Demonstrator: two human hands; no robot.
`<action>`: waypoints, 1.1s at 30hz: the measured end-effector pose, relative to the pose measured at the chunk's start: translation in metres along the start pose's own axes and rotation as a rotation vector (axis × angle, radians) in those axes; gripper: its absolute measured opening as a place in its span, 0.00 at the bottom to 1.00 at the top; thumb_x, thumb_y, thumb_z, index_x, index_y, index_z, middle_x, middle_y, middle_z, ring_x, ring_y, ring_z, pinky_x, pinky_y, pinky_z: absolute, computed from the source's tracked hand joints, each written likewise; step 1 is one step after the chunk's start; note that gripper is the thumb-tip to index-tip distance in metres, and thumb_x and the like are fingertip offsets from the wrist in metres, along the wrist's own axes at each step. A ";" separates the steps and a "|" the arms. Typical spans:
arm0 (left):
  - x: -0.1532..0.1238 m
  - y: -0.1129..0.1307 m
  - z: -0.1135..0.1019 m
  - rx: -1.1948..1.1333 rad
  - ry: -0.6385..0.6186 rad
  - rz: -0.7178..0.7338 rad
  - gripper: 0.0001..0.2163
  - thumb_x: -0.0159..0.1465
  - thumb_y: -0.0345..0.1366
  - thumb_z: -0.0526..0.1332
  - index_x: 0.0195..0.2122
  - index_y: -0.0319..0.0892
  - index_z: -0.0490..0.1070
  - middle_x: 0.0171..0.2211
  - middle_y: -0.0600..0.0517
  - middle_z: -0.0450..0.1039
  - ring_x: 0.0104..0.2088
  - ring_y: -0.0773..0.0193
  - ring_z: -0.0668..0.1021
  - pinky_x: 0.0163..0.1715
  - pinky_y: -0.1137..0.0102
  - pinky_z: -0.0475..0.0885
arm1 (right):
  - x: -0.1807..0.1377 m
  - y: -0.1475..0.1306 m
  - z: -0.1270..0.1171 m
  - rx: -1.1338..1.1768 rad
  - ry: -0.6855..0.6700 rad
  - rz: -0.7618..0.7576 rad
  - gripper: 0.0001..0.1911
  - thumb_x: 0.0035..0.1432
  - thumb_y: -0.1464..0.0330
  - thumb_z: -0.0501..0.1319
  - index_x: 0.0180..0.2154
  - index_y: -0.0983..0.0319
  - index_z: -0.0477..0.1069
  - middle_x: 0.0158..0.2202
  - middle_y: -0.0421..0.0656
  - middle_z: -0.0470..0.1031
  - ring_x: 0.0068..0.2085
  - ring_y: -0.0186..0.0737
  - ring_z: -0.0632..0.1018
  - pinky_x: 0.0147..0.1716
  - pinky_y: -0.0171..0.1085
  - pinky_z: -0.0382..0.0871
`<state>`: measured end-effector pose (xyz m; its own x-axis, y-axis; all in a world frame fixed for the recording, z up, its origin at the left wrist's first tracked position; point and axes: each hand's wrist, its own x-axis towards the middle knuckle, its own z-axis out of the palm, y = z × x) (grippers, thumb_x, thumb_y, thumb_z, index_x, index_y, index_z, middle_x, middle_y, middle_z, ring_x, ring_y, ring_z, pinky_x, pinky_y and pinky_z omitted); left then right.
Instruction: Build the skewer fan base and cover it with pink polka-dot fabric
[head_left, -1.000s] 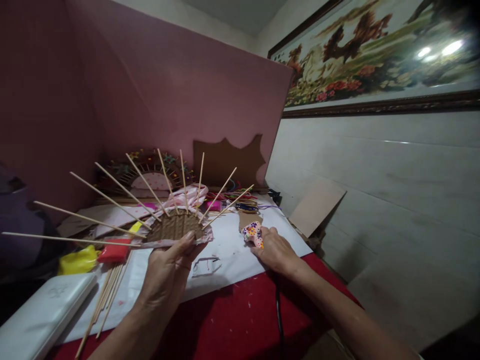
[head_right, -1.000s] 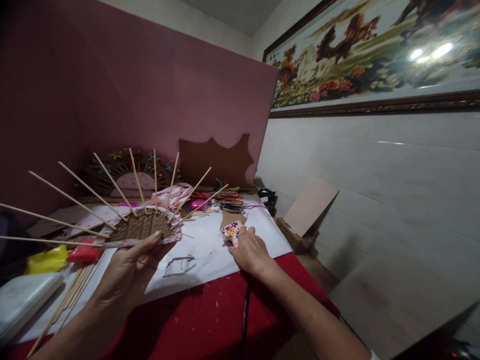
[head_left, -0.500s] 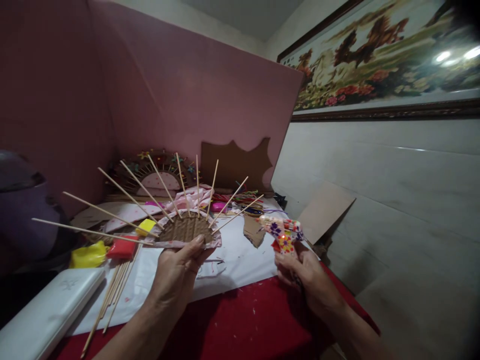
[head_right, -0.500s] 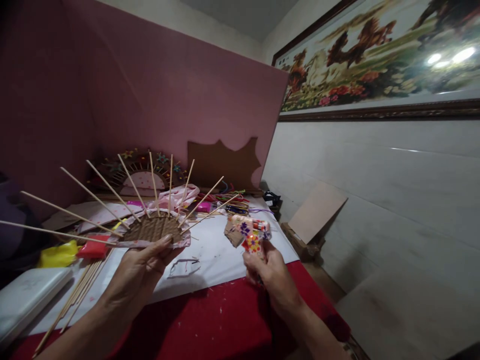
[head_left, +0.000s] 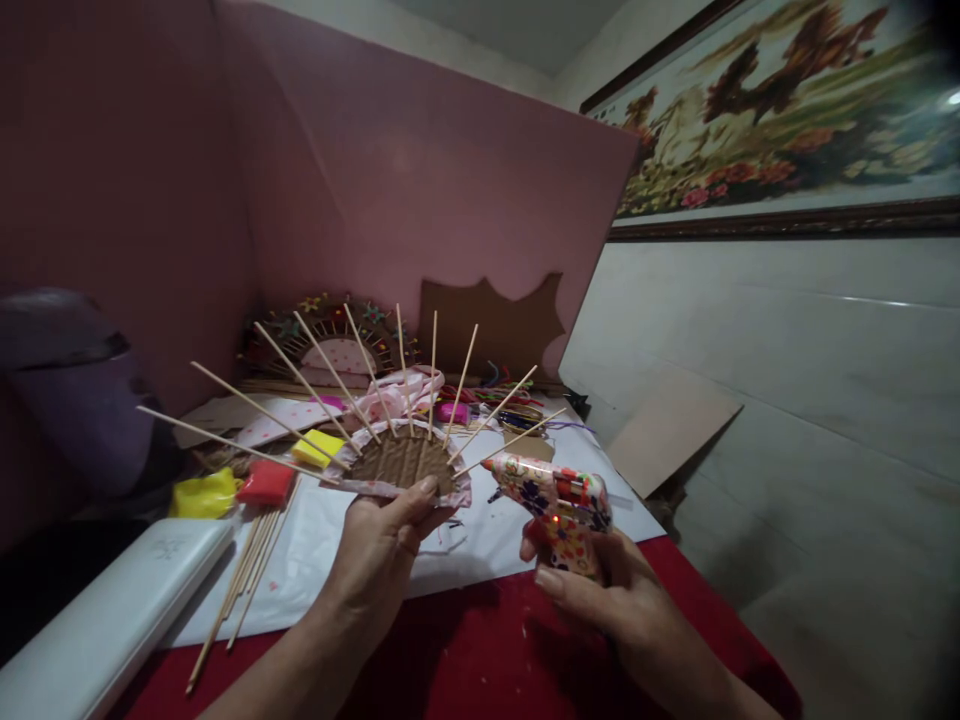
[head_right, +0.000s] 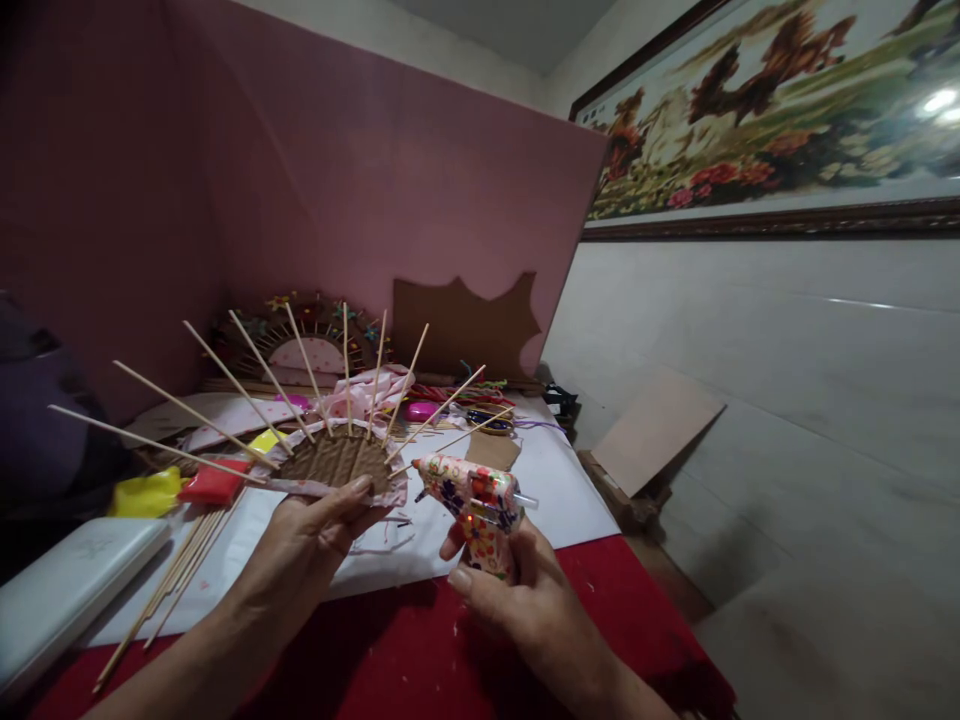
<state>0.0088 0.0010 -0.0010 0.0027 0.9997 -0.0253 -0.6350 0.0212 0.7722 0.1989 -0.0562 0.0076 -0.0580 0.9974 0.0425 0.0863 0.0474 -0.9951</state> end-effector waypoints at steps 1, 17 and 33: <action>0.000 0.000 0.000 0.003 -0.001 -0.001 0.08 0.50 0.29 0.65 0.17 0.34 0.71 0.18 0.52 0.70 0.26 0.67 0.75 0.34 0.68 0.75 | -0.001 -0.001 0.001 0.001 0.015 0.015 0.17 0.45 0.62 0.66 0.37 0.62 0.70 0.36 0.45 0.75 0.36 0.41 0.74 0.34 0.36 0.67; -0.007 0.002 0.003 0.016 -0.096 0.023 0.06 0.51 0.31 0.64 0.20 0.34 0.73 0.24 0.48 0.74 0.30 0.64 0.76 0.36 0.67 0.73 | -0.001 0.001 0.008 -0.260 0.039 -0.020 0.19 0.51 0.56 0.60 0.41 0.62 0.71 0.39 0.47 0.75 0.42 0.48 0.73 0.42 0.43 0.68; -0.010 -0.003 0.003 0.097 -0.142 0.038 0.04 0.54 0.33 0.62 0.27 0.37 0.74 0.32 0.48 0.74 0.34 0.62 0.76 0.38 0.67 0.71 | 0.004 -0.012 0.012 -0.061 -0.100 -0.059 0.16 0.54 0.62 0.60 0.46 0.59 0.71 0.42 0.44 0.75 0.42 0.44 0.75 0.47 0.41 0.66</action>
<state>0.0135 -0.0093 -0.0012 0.0941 0.9915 0.0896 -0.5593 -0.0218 0.8287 0.1858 -0.0539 0.0185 -0.1633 0.9826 0.0889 0.1404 0.1124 -0.9837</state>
